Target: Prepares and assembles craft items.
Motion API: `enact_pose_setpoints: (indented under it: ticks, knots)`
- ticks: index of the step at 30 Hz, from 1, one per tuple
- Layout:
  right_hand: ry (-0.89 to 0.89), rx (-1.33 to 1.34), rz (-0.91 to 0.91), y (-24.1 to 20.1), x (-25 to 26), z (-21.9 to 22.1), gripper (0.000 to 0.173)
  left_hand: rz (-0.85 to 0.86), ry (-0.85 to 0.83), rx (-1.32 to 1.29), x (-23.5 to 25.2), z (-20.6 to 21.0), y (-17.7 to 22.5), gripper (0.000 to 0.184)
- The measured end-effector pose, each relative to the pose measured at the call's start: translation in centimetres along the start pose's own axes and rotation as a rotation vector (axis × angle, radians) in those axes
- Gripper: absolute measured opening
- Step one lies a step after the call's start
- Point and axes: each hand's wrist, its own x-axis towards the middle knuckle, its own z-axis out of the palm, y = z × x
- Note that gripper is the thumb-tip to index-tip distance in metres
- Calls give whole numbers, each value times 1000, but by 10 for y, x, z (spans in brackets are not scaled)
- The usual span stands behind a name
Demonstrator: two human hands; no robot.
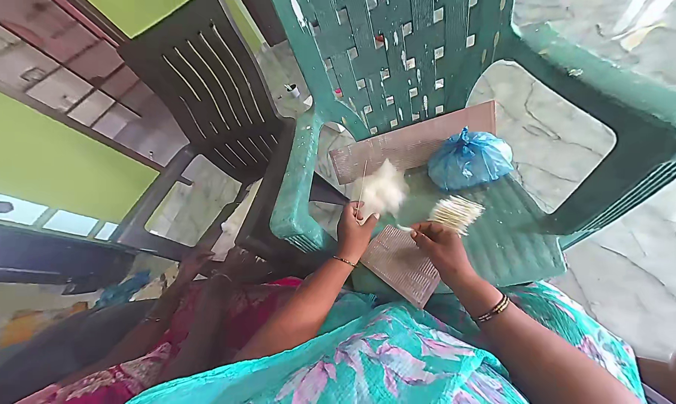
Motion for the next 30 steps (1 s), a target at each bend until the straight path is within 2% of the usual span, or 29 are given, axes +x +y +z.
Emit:
enact_pose_setpoints:
  ticks: [3,6,8,10,14,17,19,22,26,30]
  knots:
    - [-117,-184,-100,3,-6,3,11,59,-86,-142,-25,-6,-6,33]
    - [-191,-300,-206,4,-14,7,14,32,-325,-256,-48,-14,-4,25]
    - [-209,-299,-220,3,-19,9,16,1,-424,-266,-59,-18,0,18]
    - [-196,-254,-200,4,-21,10,19,-38,-418,-299,-67,-19,2,14]
    - [-112,-54,-118,3,-26,10,25,-186,-298,-462,-80,-25,13,10]
    - [-186,82,-28,-4,-36,14,27,-208,-252,-551,-87,-27,15,7]
    - [-232,117,-19,-7,-43,20,21,-183,-252,-561,-91,-27,15,6]
    - [-205,161,-38,-7,-47,25,6,-168,-235,-579,-97,-26,16,4]
    - [-163,212,12,-13,-46,21,9,-186,-212,-614,-98,-29,18,2]
    - [-192,228,4,-13,-46,20,8,-192,-278,-665,-96,-35,17,17]
